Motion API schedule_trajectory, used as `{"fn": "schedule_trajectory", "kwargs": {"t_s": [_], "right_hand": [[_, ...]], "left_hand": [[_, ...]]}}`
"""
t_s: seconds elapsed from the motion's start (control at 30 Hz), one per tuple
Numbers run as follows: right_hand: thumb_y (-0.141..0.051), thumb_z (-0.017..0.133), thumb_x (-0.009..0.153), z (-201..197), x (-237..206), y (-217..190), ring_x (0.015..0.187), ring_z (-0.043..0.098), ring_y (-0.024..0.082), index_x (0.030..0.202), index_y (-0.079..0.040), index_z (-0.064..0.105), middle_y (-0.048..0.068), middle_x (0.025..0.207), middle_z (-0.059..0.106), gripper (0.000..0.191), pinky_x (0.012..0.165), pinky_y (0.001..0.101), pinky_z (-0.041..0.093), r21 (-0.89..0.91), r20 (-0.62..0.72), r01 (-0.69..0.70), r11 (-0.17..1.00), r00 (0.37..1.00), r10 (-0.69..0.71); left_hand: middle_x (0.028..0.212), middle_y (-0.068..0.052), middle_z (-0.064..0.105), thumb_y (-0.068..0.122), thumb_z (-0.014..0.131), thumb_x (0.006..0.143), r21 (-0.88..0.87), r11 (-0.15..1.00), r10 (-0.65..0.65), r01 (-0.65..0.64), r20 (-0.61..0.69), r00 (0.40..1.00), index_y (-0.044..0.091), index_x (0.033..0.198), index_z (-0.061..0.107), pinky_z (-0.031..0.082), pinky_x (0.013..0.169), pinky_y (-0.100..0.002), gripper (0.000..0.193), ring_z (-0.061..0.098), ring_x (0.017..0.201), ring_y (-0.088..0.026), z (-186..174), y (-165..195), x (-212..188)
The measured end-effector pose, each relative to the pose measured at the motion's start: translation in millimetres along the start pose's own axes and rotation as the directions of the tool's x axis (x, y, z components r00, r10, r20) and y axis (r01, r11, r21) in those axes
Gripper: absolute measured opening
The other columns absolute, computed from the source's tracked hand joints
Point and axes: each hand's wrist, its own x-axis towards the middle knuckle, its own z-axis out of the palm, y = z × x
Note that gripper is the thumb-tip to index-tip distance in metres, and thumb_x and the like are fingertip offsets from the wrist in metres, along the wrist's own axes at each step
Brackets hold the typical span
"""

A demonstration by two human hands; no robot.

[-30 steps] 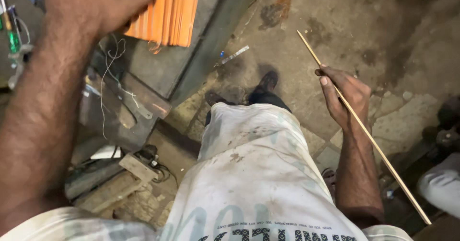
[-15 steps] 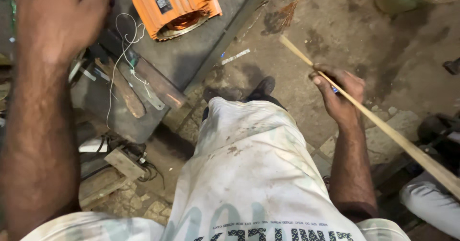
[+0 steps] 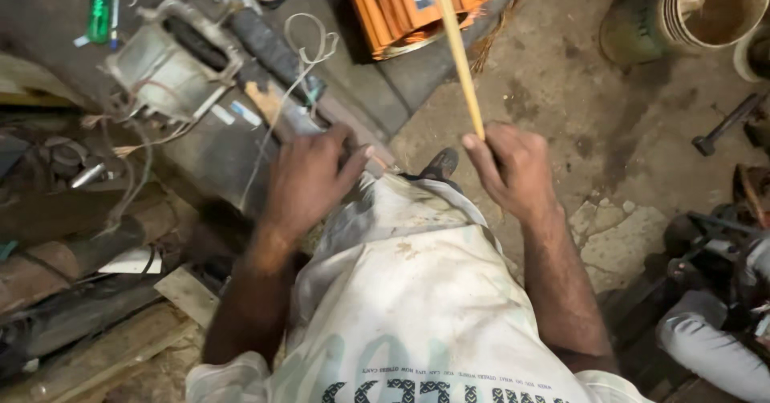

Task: The person works on an orange heat sink assembly on a metal workbench. They tie and trim white string, use a hammer and wooden block to tap the assembly, cut string with scissors, and use a wooden stick to adjust internal components. A second person is visible nearby but not interacting with the assembly.

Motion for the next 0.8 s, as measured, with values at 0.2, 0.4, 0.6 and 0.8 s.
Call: {"fn": "schedule_trajectory", "kwargs": {"t_s": [0.2, 0.4, 0.6, 0.8], "right_hand": [[-0.039, 0.066, 0.103, 50, 63, -73, 0.067, 0.063, 0.044, 0.090, -0.007, 0.074, 0.023, 0.071, 0.064, 0.035, 0.059, 0.0526, 0.048, -0.185, 0.260, -0.136, 0.973, 0.948, 0.182], [-0.037, 0.070, 0.102, 92, 93, -106, 0.070, 0.069, 0.037, 0.102, -0.003, 0.070, 0.018, 0.092, 0.071, 0.034, 0.063, 0.0484, 0.052, -0.154, 0.015, -0.023, 0.988, 1.000, 0.026], [-0.029, 0.073, 0.100, 102, 66, -118, 0.079, 0.070, 0.036, 0.110, -0.005, 0.074, 0.016, 0.096, 0.072, 0.026, 0.069, 0.0445, 0.055, -0.138, 0.028, 0.038, 0.990, 0.999, -0.035], [-0.025, 0.070, 0.100, 104, 30, -128, 0.072, 0.066, 0.022, 0.111, -0.001, 0.074, 0.013, 0.088, 0.075, 0.026, 0.065, 0.0349, 0.053, 0.339, 0.281, -0.388, 0.857, 0.911, 0.301]], "left_hand": [[0.088, -0.014, 0.075, 0.033, 0.068, 0.096, -0.065, 0.985, -0.170, 0.162, -0.146, 0.975, 0.011, 0.103, 0.068, 0.053, 0.071, -0.055, 0.023, 0.071, 0.083, -0.043, -8, -74, -55], [0.089, -0.015, 0.072, 0.034, 0.070, 0.098, -0.157, 0.977, -0.194, 0.145, -0.372, 0.908, 0.011, 0.115, 0.063, 0.052, 0.070, -0.055, 0.030, 0.070, 0.081, -0.043, -8, -107, -56], [0.094, -0.017, 0.074, 0.029, 0.069, 0.100, 0.046, 0.987, -0.119, 0.153, -0.424, 0.898, 0.009, 0.107, 0.063, 0.050, 0.065, -0.059, 0.022, 0.068, 0.078, -0.047, -4, -107, -27], [0.085, -0.017, 0.071, 0.026, 0.062, 0.105, -0.196, 0.979, 0.006, -0.059, -0.262, 0.965, 0.007, 0.103, 0.061, 0.054, 0.063, -0.054, 0.019, 0.071, 0.074, -0.040, -14, -80, -51]]}}
